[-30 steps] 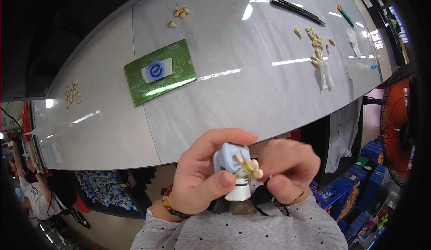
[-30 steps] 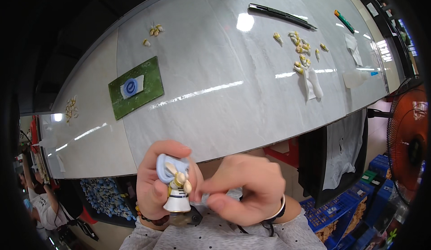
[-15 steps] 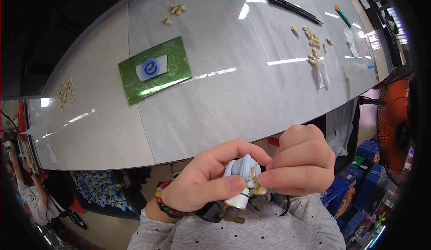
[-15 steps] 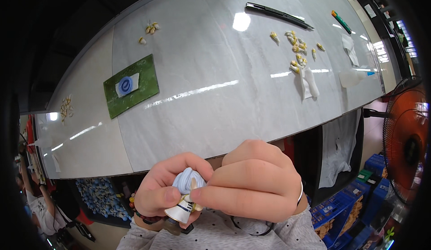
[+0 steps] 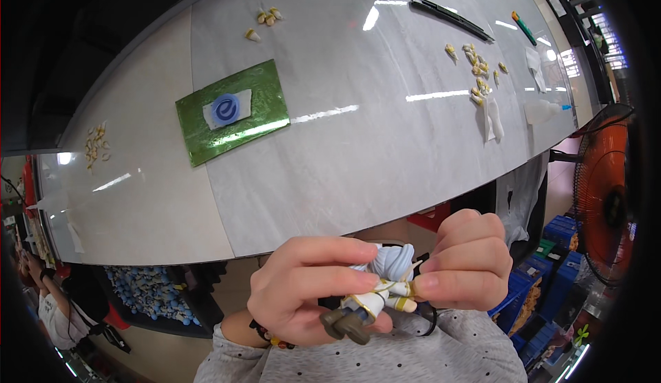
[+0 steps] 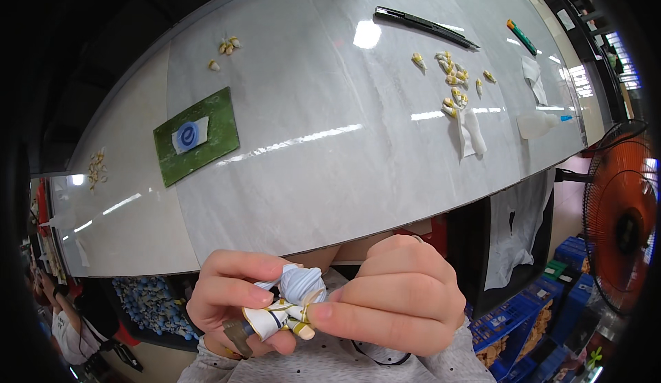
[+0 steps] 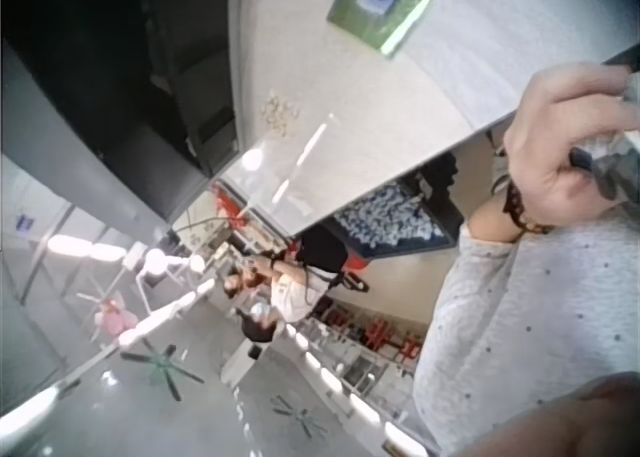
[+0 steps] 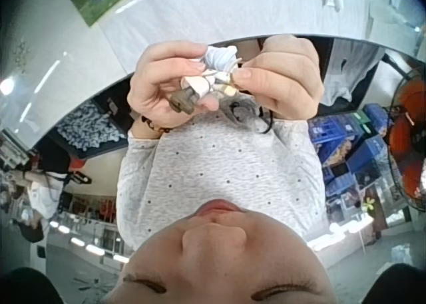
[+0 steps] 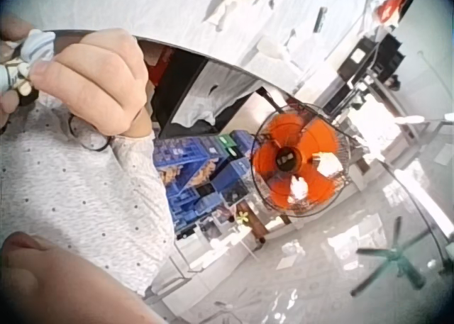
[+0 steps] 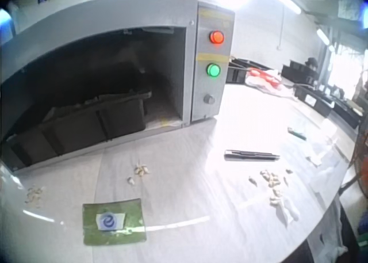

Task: Apply glue to small plastic parts and assemble anime-style figurines.

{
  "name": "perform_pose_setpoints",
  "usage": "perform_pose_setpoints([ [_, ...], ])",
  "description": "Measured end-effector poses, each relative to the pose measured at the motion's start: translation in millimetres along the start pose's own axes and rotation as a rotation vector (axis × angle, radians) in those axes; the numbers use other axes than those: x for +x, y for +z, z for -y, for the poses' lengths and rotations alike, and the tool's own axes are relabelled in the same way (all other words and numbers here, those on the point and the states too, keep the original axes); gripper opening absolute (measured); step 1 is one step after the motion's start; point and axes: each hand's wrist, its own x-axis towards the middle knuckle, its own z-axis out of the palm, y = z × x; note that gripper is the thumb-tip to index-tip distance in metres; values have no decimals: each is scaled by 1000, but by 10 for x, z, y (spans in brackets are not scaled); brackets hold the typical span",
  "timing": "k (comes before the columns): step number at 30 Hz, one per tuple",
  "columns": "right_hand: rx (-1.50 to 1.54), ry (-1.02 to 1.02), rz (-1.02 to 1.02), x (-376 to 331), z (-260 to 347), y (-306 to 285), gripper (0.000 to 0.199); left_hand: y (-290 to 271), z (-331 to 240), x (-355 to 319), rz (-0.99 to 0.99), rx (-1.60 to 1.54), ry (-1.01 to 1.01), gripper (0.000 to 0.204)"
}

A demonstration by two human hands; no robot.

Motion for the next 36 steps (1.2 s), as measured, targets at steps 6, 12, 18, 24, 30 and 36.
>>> perform_pose_setpoints([
  [6, 87, 65, 42, 8, -37, -3, 21, -32, -10, 47, 50, 125, 61, 33],
  [12, 104, 92, 64, 68, -43, -22, 17, -65, -67, 101, 111, 158, 50, 32],
  [18, 62, 132, 91, 118, 15, -57, 16, -162, -48, 143, 303, 315, 205, 37],
  [24, 114, 296, 147, 167, 99, -72, 15, -165, -51, 120, 298, 388, 243, 36],
  [30, 86, 359, 225, 208, 107, -122, 15, -132, -69, 144, 291, 426, 237, 37],
  [36, 44, 222, 285, 208, 45, -105, 18, -169, -100, 190, 278, 253, -65, 34],
])
